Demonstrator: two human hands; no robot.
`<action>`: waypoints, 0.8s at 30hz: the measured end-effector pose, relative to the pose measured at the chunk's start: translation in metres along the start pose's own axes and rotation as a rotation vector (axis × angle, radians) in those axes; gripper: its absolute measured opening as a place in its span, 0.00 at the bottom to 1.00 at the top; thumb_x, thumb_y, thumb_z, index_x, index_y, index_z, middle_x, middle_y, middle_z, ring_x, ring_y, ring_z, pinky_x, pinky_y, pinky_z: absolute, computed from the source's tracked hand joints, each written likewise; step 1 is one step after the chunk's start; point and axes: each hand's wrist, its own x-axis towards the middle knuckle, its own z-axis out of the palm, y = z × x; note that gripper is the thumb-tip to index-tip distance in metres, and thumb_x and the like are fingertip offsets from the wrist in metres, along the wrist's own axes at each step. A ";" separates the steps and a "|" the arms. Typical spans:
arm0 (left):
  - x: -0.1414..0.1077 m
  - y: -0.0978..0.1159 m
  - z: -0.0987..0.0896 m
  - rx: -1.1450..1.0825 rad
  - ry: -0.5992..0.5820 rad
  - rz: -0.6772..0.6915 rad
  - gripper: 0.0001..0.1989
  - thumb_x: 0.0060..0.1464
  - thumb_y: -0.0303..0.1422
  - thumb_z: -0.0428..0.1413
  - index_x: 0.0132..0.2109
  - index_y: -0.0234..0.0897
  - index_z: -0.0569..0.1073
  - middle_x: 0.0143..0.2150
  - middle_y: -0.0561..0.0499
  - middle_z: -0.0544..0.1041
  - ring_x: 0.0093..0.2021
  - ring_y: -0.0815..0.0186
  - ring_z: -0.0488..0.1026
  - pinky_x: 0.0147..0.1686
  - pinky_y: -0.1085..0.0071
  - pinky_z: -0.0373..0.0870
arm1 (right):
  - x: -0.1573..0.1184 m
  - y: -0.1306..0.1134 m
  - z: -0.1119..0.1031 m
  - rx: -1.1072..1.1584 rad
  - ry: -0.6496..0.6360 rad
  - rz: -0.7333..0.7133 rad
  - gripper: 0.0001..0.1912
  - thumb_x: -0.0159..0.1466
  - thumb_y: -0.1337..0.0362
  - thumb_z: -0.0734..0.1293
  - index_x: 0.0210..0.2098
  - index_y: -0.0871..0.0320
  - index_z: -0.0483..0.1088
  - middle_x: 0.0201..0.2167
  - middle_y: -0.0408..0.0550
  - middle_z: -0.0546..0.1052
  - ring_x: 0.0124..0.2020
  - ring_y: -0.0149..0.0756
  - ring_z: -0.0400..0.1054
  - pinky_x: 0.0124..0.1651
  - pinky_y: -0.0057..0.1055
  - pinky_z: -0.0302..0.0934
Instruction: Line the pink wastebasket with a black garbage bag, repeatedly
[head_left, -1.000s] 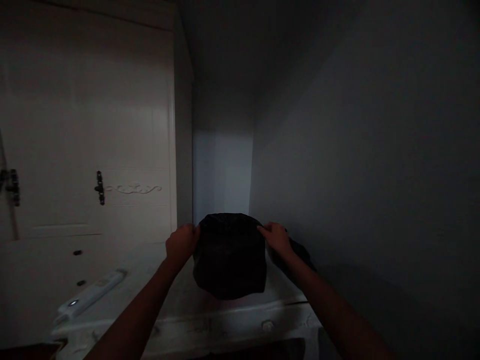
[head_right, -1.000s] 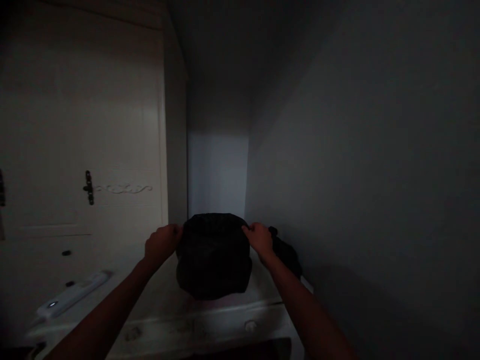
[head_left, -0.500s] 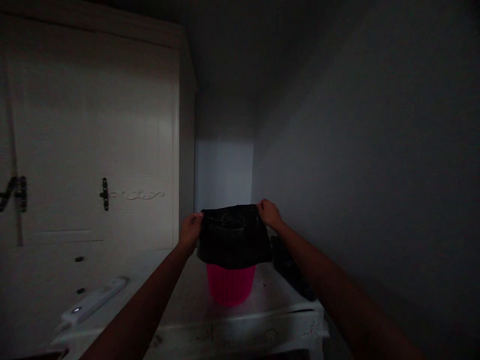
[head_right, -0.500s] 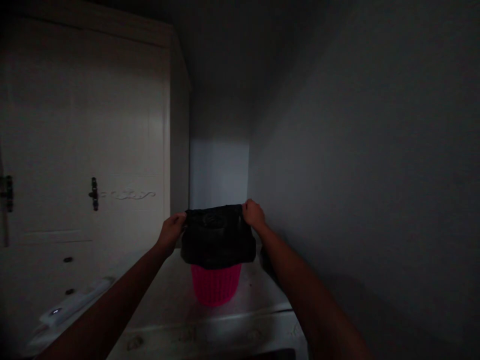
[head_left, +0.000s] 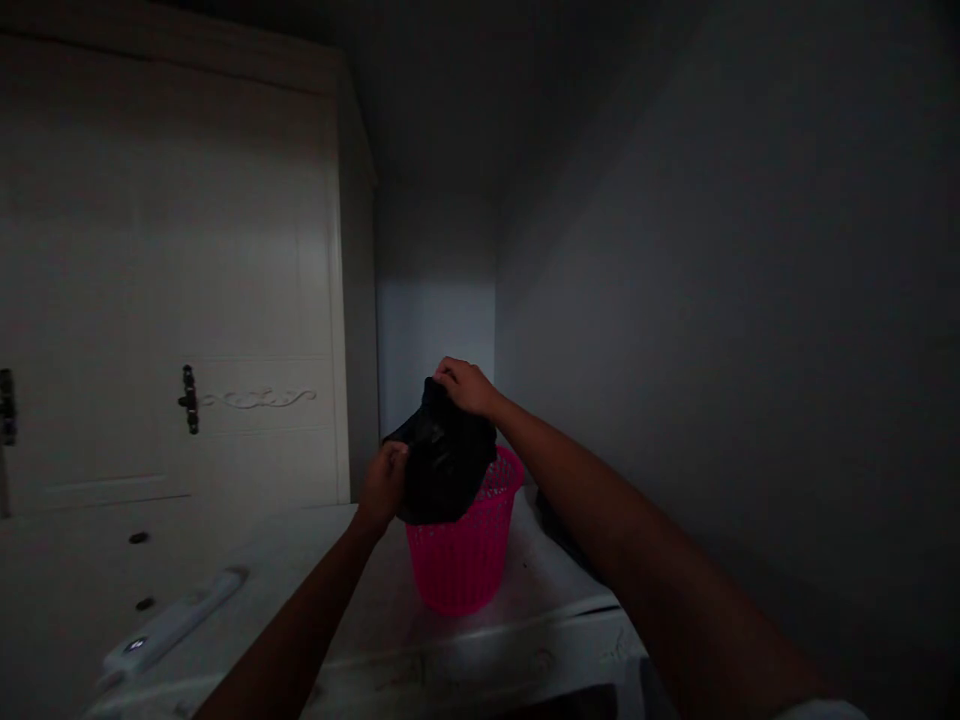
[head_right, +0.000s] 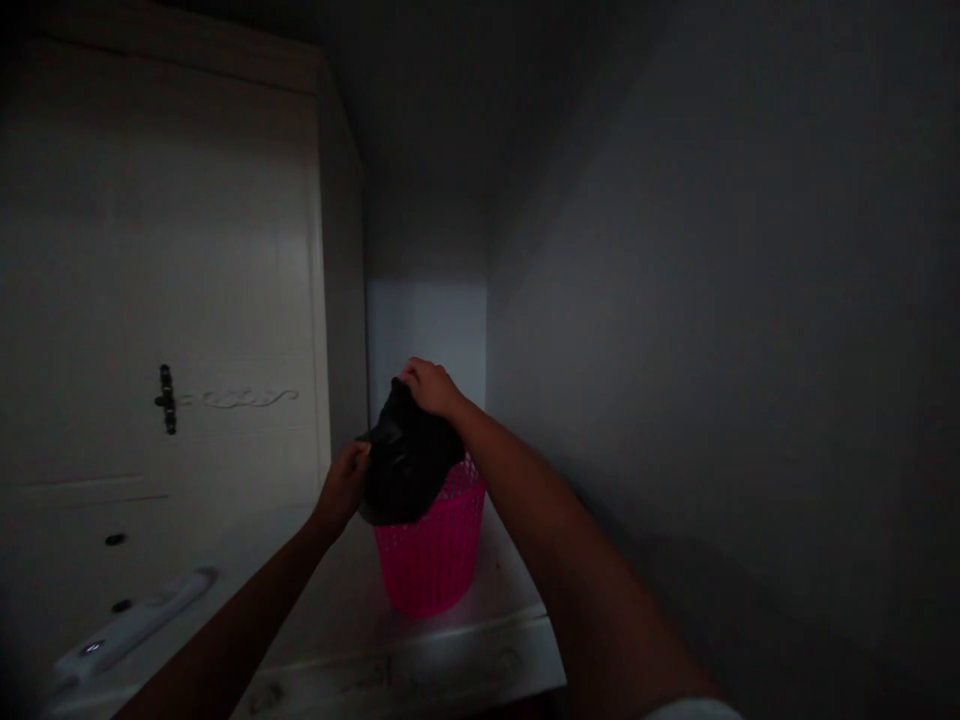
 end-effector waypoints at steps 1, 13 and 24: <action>-0.002 -0.001 0.000 0.005 0.011 0.012 0.17 0.58 0.48 0.49 0.38 0.40 0.71 0.33 0.51 0.75 0.37 0.60 0.74 0.39 0.65 0.70 | 0.003 -0.008 0.001 0.065 0.006 -0.035 0.07 0.71 0.64 0.63 0.39 0.58 0.71 0.37 0.44 0.77 0.39 0.33 0.69 0.50 0.31 0.61; -0.017 -0.009 -0.104 -0.175 1.033 -0.121 0.08 0.60 0.40 0.48 0.40 0.44 0.55 0.39 0.57 0.63 0.37 0.69 0.69 0.39 0.68 0.75 | 0.017 -0.044 0.012 0.791 -0.092 0.008 0.09 0.69 0.58 0.69 0.37 0.55 0.68 0.34 0.39 0.74 0.39 0.28 0.71 0.48 0.28 0.73; -0.062 0.004 -0.150 0.420 0.860 -0.131 0.07 0.57 0.39 0.50 0.39 0.47 0.57 0.32 0.56 0.58 0.46 0.49 0.74 0.59 0.36 0.66 | -0.014 0.026 0.027 0.396 -0.190 0.144 0.13 0.70 0.74 0.59 0.50 0.63 0.72 0.42 0.52 0.82 0.33 0.27 0.74 0.40 0.25 0.68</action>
